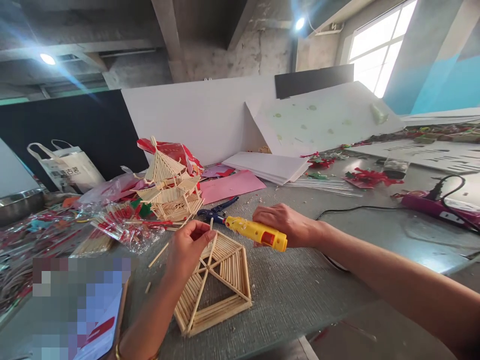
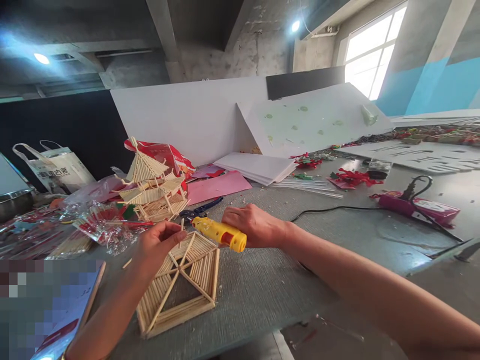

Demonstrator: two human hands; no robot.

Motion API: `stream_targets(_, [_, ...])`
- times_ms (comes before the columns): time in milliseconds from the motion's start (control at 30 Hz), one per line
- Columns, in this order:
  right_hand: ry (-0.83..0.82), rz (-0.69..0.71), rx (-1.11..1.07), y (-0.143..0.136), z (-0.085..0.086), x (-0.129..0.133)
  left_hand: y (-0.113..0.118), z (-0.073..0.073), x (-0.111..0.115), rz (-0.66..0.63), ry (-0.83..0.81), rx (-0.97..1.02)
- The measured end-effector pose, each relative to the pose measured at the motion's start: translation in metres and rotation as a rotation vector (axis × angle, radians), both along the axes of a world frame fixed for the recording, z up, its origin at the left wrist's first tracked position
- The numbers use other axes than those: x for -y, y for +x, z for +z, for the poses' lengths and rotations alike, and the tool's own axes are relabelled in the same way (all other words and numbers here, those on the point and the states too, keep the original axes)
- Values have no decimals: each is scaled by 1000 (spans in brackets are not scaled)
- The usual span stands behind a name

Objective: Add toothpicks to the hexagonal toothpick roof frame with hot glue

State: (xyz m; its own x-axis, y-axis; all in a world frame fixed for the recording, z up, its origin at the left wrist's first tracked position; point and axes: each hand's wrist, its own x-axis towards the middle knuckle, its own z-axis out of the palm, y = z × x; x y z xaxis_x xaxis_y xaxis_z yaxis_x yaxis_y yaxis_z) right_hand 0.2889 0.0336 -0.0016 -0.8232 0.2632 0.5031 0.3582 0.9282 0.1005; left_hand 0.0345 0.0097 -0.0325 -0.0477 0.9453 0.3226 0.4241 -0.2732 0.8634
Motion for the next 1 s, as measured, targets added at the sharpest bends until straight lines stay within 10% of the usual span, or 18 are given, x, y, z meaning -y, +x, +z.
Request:
stream_targets(467, [-7, 9, 49, -5, -3, 2, 1, -2, 7, 112, 310, -386])
stream_targets(1000, [-7, -1, 48, -4, -4, 1, 1, -2, 7, 110, 347, -340])
